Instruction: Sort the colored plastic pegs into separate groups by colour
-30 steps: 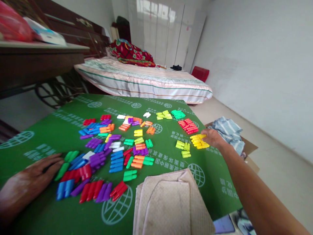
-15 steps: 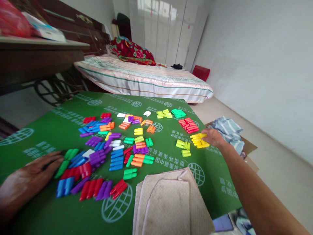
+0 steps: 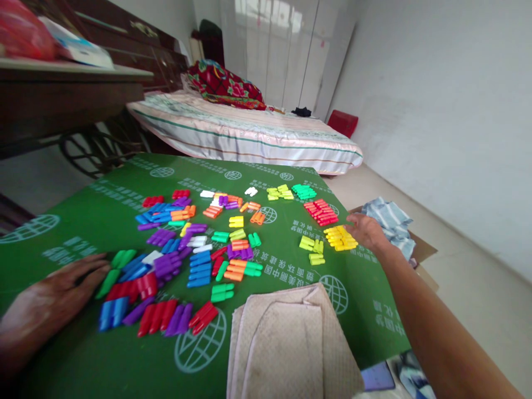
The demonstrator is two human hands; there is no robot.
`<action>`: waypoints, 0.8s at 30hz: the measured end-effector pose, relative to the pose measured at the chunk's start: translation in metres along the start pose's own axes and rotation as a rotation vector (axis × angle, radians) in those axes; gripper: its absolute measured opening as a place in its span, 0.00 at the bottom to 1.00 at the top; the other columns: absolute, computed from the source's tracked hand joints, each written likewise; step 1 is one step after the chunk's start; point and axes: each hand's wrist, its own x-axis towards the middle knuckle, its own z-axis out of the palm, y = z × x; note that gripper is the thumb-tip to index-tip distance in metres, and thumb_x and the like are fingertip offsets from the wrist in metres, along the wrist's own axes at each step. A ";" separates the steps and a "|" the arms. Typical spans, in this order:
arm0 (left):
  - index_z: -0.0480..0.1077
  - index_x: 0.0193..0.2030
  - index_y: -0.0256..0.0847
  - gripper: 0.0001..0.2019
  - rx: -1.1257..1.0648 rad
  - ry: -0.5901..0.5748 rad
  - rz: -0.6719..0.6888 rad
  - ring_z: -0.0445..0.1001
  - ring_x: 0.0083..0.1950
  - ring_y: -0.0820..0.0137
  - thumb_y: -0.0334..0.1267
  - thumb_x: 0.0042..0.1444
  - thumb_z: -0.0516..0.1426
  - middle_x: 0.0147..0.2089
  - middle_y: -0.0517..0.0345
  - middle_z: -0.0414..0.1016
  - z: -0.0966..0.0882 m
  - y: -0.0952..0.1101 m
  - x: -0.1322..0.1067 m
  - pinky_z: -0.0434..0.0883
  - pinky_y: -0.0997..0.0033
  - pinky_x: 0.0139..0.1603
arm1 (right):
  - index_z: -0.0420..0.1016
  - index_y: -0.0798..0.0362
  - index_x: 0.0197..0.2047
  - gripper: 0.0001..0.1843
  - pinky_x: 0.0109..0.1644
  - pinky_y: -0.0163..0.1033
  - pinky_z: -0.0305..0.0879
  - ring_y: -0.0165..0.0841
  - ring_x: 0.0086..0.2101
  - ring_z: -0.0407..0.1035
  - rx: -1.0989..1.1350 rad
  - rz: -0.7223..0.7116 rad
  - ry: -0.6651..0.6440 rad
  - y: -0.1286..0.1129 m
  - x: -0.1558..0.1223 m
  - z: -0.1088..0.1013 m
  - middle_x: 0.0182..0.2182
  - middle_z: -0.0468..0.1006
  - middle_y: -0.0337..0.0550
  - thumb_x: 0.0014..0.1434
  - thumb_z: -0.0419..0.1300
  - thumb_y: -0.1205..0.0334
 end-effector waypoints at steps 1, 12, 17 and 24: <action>0.75 0.46 0.40 0.28 0.005 -0.054 -0.027 0.72 0.56 0.55 0.54 0.52 0.44 0.56 0.49 0.74 -0.004 0.004 -0.001 0.68 0.53 0.59 | 0.79 0.55 0.42 0.14 0.39 0.39 0.70 0.37 0.35 0.75 0.000 -0.001 0.005 -0.004 -0.001 -0.002 0.37 0.81 0.48 0.55 0.57 0.60; 0.74 0.46 0.37 0.30 -0.023 -0.129 -0.077 0.69 0.60 0.56 0.54 0.49 0.42 0.59 0.46 0.71 -0.012 0.020 -0.002 0.62 0.55 0.64 | 0.77 0.49 0.37 0.09 0.37 0.33 0.65 0.31 0.32 0.72 0.142 -0.301 -0.091 -0.108 -0.013 -0.004 0.32 0.80 0.39 0.58 0.55 0.59; 0.75 0.45 0.35 0.31 -0.047 -0.122 -0.097 0.69 0.60 0.56 0.55 0.49 0.41 0.59 0.44 0.71 -0.016 0.026 -0.005 0.61 0.56 0.65 | 0.77 0.50 0.41 0.09 0.37 0.33 0.63 0.30 0.34 0.72 0.232 -0.462 -0.214 -0.178 -0.034 0.012 0.37 0.79 0.41 0.58 0.57 0.62; 0.75 0.42 0.39 0.28 -0.064 -0.084 -0.090 0.71 0.58 0.58 0.53 0.50 0.42 0.57 0.48 0.73 -0.016 0.027 -0.007 0.65 0.57 0.63 | 0.77 0.50 0.38 0.09 0.35 0.33 0.56 0.30 0.35 0.70 0.182 -0.588 -0.344 -0.253 -0.052 0.011 0.36 0.78 0.40 0.60 0.55 0.63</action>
